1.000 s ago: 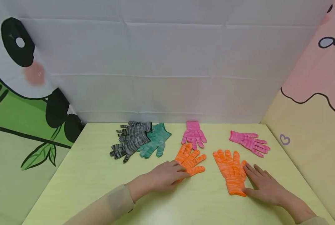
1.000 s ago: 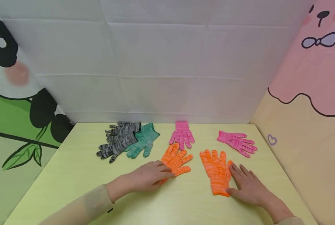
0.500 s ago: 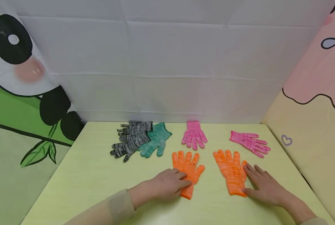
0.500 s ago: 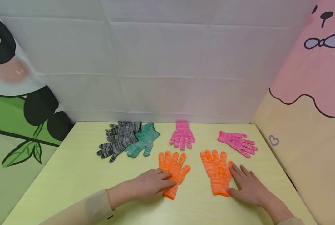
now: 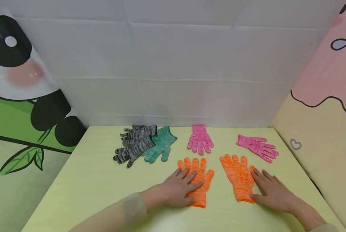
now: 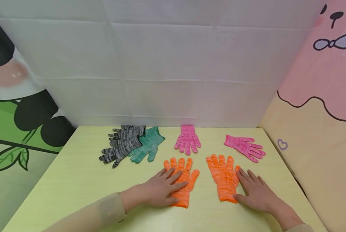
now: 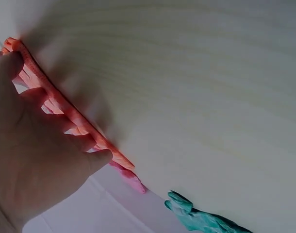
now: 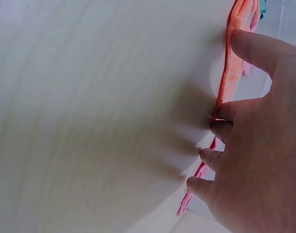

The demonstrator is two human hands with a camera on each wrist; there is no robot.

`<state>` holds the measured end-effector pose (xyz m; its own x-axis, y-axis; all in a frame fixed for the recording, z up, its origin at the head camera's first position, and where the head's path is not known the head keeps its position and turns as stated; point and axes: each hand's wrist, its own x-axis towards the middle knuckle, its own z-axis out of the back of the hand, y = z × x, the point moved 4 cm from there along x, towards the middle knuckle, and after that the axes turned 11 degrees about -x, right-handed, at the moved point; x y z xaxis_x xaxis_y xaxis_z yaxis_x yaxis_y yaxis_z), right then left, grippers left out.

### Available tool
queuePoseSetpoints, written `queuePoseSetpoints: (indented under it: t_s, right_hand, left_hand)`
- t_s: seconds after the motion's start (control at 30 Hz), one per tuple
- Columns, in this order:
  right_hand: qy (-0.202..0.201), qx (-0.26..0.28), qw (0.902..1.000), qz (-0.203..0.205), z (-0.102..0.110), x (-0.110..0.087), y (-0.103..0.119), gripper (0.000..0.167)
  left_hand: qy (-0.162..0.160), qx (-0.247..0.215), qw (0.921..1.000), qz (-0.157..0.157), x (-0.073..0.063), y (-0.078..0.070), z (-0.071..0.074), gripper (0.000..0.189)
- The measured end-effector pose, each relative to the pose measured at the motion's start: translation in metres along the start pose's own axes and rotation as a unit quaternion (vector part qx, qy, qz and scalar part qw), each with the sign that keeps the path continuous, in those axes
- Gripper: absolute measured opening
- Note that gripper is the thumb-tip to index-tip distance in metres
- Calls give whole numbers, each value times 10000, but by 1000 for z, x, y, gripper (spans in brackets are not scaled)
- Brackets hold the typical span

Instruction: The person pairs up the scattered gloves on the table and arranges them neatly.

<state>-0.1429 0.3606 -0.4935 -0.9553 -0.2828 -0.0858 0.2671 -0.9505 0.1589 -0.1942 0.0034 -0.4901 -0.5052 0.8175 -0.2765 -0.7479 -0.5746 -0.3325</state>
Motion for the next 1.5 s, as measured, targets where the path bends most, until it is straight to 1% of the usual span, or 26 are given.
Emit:
queuePoseSetpoints:
  t_s: [0.17, 0.27, 0.33, 0.63, 0.77, 0.87, 0.93, 0.97, 1.0, 1.07, 1.13, 1.17, 1.27, 1.4, 1.5]
  right_hand:
    - [19, 18, 10000, -21, 0, 0, 0, 91]
    - [43, 51, 10000, -30, 0, 0, 0, 91]
    - [47, 73, 10000, -45, 0, 0, 0, 91]
    - [-34, -36, 10000, 1, 0, 0, 0, 91]
    - [-45, 30, 10000, 14, 0, 1, -1, 91]
    - [-26, 54, 10000, 25, 0, 3, 1, 92]
    - [-2, 46, 10000, 27, -1, 3, 2, 92]
    - [15, 39, 10000, 25, 0, 3, 3, 92]
    - [29, 7, 10000, 19, 0, 3, 3, 92]
    - [21, -14, 10000, 11, 1, 3, 3, 92]
    - [20, -7, 10000, 4, 1, 2, 3, 92]
    - [14, -12, 10000, -2, 2, 2, 3, 92]
    - [7, -5, 10000, -38, 2, 0, 3, 92]
    - [-17, 28, 10000, -62, 1, -1, 3, 92]
    - [-43, 42, 10000, -28, -1, -1, 3, 91]
  left_hand:
    - [19, -55, 9994, 328, 8, -11, -2, 67]
    - [76, -65, 9987, 507, 13, -13, -3, 68]
    - [107, -52, 9983, 572, 16, -14, -3, 68]
    - [293, 31, 9976, 626, 25, -9, -6, 70]
    - [224, 14, 9982, 555, 26, -7, -5, 69]
    - [-121, -97, 9985, 527, 23, -4, -2, 71]
    - [-510, -168, 9966, 621, 20, -1, 2, 71]
    - [-769, -219, 9941, 740, 18, 1, 6, 70]
    - [-1040, -263, 9902, 892, 16, 3, 10, 65]
    - [-1509, -358, 9797, 1267, 11, 8, 18, 50]
    - [-1793, -451, 9687, 1658, 8, 13, 25, 37]
    - [-1843, -512, 9643, 1832, 7, 15, 26, 34]
    - [-1753, -478, 9593, 2163, 10, 18, 23, 44]
    - [-1693, -190, 9559, 2392, 20, 15, 16, 61]
    - [-1685, -31, 9530, 2516, 24, 13, 15, 66]
